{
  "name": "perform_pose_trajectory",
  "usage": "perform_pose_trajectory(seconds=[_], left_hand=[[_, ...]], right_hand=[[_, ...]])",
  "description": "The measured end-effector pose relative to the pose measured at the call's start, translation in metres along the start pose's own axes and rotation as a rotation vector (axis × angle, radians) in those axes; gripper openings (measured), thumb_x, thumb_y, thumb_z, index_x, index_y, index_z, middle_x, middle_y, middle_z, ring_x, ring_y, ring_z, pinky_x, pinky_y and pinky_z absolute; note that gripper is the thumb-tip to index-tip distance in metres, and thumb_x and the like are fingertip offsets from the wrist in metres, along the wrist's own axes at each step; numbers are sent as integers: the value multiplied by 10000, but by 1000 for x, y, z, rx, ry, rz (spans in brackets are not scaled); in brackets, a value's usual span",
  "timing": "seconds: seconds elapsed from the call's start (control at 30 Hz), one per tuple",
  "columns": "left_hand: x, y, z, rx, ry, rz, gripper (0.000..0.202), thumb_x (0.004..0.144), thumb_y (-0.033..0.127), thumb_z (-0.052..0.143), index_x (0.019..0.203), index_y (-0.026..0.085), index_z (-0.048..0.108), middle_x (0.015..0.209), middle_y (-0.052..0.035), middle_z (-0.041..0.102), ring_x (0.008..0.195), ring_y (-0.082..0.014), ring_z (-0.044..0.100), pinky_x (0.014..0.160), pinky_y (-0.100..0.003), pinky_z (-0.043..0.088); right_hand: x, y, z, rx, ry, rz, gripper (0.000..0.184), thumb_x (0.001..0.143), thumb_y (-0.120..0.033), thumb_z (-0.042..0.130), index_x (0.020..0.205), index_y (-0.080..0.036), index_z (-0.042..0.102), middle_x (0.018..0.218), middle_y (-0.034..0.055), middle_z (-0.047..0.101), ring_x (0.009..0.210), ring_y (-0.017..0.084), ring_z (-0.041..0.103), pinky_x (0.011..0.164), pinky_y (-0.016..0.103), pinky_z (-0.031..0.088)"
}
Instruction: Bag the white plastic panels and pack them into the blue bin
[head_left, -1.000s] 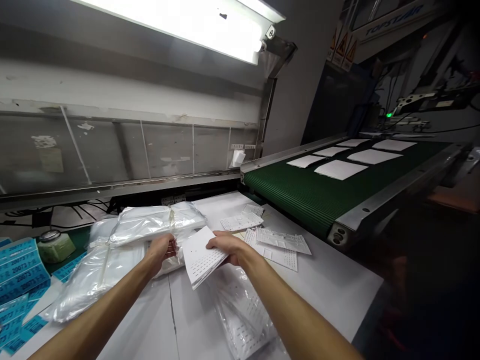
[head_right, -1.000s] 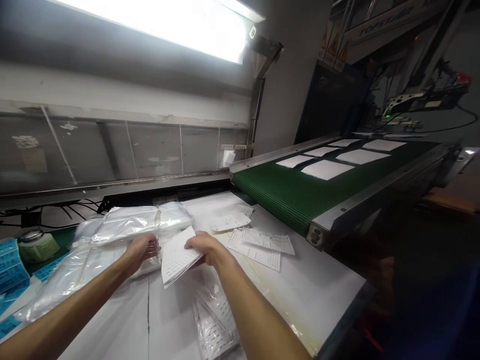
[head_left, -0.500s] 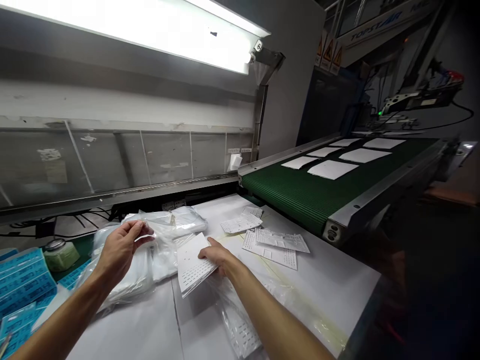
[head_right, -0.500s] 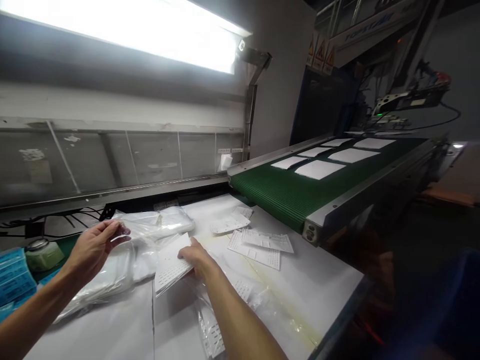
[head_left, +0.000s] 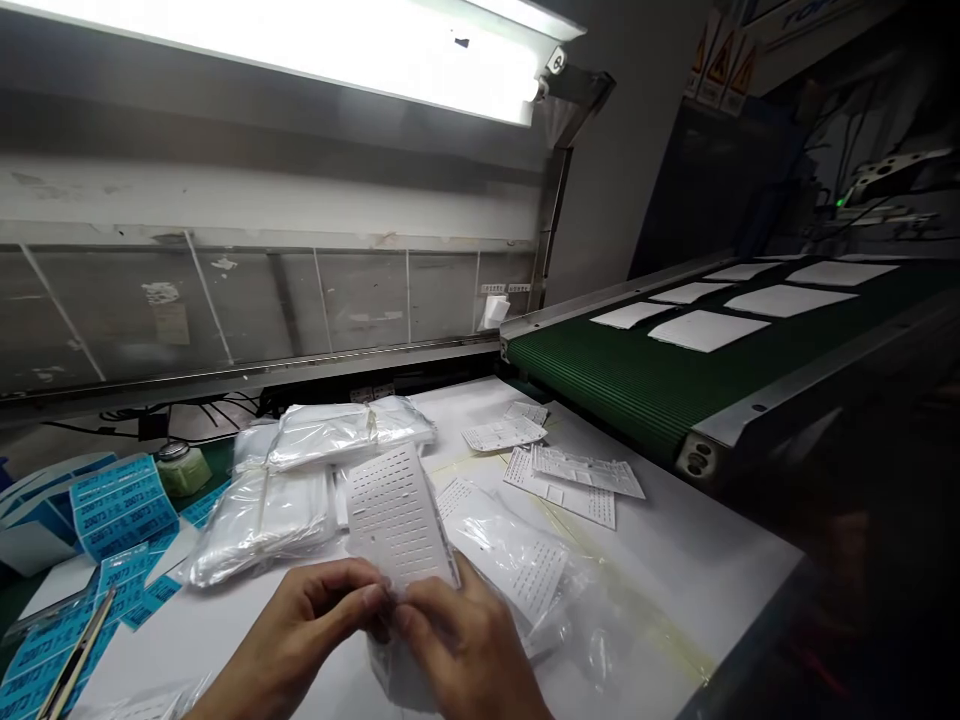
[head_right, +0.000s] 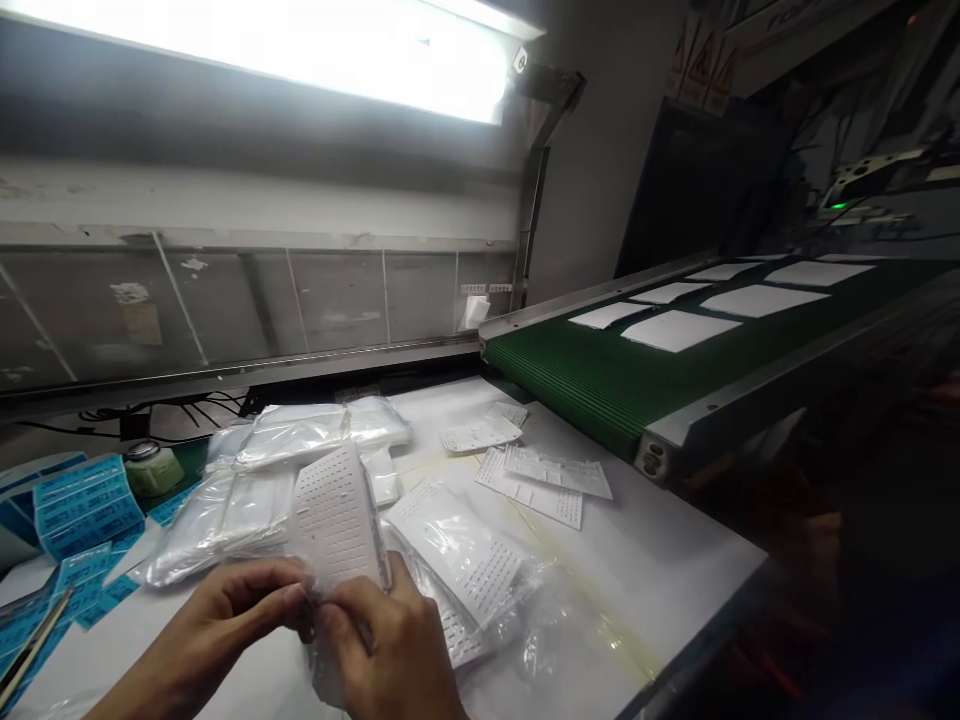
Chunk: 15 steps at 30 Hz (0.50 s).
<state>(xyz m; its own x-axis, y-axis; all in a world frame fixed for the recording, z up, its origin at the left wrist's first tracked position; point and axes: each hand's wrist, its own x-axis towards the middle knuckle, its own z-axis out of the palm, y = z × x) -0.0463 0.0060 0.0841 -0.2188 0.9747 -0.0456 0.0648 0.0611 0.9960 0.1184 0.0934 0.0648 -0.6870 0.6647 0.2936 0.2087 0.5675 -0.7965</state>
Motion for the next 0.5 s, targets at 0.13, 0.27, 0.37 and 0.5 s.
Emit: perform_pose_trajectory(seconds=[0.13,0.27,0.37,0.5], left_hand=[[-12,-6,6,-323,22,-82,208,829,327,600,742,147,659,735,-50,635,743,-180,574,729,-305,460],[-20,-12,8,-711,14,-153,175,717,311,628,648,174,543,628,13,501,640,-144,502,770,-369,458],[-17,-21,7,-330,104,-134,262,684,298,665,621,200,430,564,55,415,561,-115,441,597,-259,418],[-5,-36,1,103,231,-124,223,807,413,567,779,211,476,490,98,359,449,-101,383,471,-220,304]], right_hand=[[-5,17,-1,-56,43,100,214,881,-333,475,778,-250,644,828,33,530,760,173,571,689,278,456],[-1,17,-7,-122,49,152,240,899,-370,446,795,-263,633,834,29,544,758,182,565,702,301,454],[-1,13,-19,-31,50,202,240,885,-415,473,813,-274,655,875,30,584,789,193,585,715,302,467],[-30,20,-44,291,266,296,201,803,-464,607,856,-281,671,961,11,632,941,202,587,820,260,455]])
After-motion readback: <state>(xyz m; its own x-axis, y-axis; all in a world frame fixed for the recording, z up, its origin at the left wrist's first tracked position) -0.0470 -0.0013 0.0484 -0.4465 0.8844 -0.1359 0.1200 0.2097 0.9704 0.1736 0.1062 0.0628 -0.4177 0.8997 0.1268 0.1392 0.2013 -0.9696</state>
